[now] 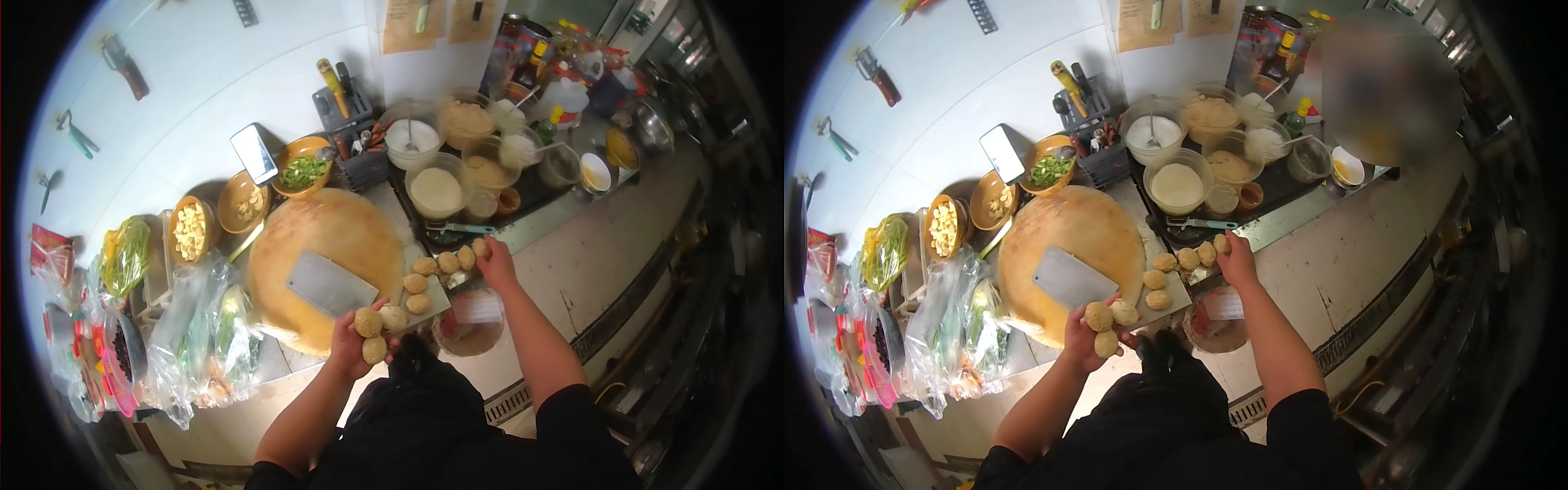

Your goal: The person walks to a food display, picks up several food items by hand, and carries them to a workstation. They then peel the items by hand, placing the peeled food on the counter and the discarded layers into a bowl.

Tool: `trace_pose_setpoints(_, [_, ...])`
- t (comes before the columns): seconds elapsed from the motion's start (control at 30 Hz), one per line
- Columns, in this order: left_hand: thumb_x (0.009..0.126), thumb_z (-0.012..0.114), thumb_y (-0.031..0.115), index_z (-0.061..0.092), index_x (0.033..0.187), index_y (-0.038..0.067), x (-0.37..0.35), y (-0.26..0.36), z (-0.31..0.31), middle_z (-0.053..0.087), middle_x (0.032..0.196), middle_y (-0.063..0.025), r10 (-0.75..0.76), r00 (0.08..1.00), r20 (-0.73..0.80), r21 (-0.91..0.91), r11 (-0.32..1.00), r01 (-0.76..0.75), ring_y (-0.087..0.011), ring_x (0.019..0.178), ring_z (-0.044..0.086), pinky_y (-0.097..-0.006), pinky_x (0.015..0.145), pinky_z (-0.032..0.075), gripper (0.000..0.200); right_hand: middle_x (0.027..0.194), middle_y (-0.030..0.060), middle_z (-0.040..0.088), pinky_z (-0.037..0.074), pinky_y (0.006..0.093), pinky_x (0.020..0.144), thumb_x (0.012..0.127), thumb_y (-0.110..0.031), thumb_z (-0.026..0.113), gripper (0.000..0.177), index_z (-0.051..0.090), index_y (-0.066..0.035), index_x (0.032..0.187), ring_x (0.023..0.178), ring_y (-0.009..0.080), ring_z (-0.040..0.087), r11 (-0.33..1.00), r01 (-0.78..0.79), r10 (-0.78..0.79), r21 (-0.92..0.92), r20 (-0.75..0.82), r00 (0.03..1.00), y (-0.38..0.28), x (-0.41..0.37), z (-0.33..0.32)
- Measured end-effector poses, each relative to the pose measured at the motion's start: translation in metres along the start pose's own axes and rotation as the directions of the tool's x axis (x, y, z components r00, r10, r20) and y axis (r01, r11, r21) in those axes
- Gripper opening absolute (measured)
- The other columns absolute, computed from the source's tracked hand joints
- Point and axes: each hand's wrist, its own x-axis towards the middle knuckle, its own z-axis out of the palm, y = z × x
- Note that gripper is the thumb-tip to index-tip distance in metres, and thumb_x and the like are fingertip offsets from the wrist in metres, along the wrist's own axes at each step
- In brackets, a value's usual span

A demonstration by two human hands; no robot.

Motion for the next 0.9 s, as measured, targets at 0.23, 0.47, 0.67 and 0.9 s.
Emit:
trace_pose_setpoints(0.23, [0.086, 0.049, 0.06, 0.025, 0.155, 0.014, -0.003, -0.004, 0.001, 0.054, 0.131, -0.0162, 0.038, 0.999, 0.025, -0.079, 0.996, -0.036, -0.0376, 0.098, 0.065, -0.0486, 0.071, 0.058, 0.086, 0.112, 0.0165, 0.061, 0.051, 0.0379, 0.088, 0.08, -0.011, 0.071, 0.055, 0.053, -0.004, 0.132, 0.102, 0.028, 0.062, 0.999, -0.008, 0.022, 0.053, -0.277, 0.961, -0.009, -0.022, -0.003])
trace_pose_setpoints(0.47, [0.087, 0.046, 0.062, 0.029, 0.151, 0.017, 0.025, -0.012, 0.038, 0.049, 0.138, -0.0251, 0.105, 0.994, -0.019, -0.037, 0.994, -0.106, -0.0397, 0.115, 0.058, -0.0534, 0.095, 0.049, 0.081, 0.075, -0.0005, 0.058, 0.047, 0.0288, 0.059, 0.079, -0.021, 0.079, 0.027, 0.064, -0.007, 0.095, 0.064, 0.011, 0.054, 0.876, 0.146, -0.181, 0.46, 0.034, 0.983, -0.139, -0.159, -0.006])
trace_pose_setpoints(0.67, [0.087, 0.044, 0.061, 0.029, 0.151, 0.016, 0.051, -0.028, 0.057, 0.05, 0.136, -0.0249, 0.094, 0.994, 0.055, -0.024, 0.995, -0.093, -0.0398, 0.121, 0.056, -0.0524, 0.104, 0.044, 0.081, 0.077, 0.0063, 0.065, 0.051, 0.0335, 0.059, 0.077, -0.038, 0.08, 0.04, 0.068, -0.006, 0.098, 0.062, 0.0197, 0.06, 0.975, 0.146, -0.156, 0.169, 0.044, 0.987, -0.172, -0.172, -0.019])
trace_pose_setpoints(0.9, [0.086, 0.046, 0.061, 0.031, 0.152, 0.016, 0.049, -0.025, 0.063, 0.048, 0.14, -0.0257, 0.047, 0.997, 0.057, 0.002, 0.999, -0.047, -0.041, 0.121, 0.056, -0.052, 0.109, 0.039, 0.081, 0.091, 0.0029, 0.065, 0.05, 0.026, 0.066, 0.077, -0.025, 0.083, 0.04, 0.066, -0.003, 0.106, 0.077, 0.0082, 0.06, 0.788, -0.063, -0.006, 0.612, 0.11, 0.994, -0.119, -0.182, -0.031])
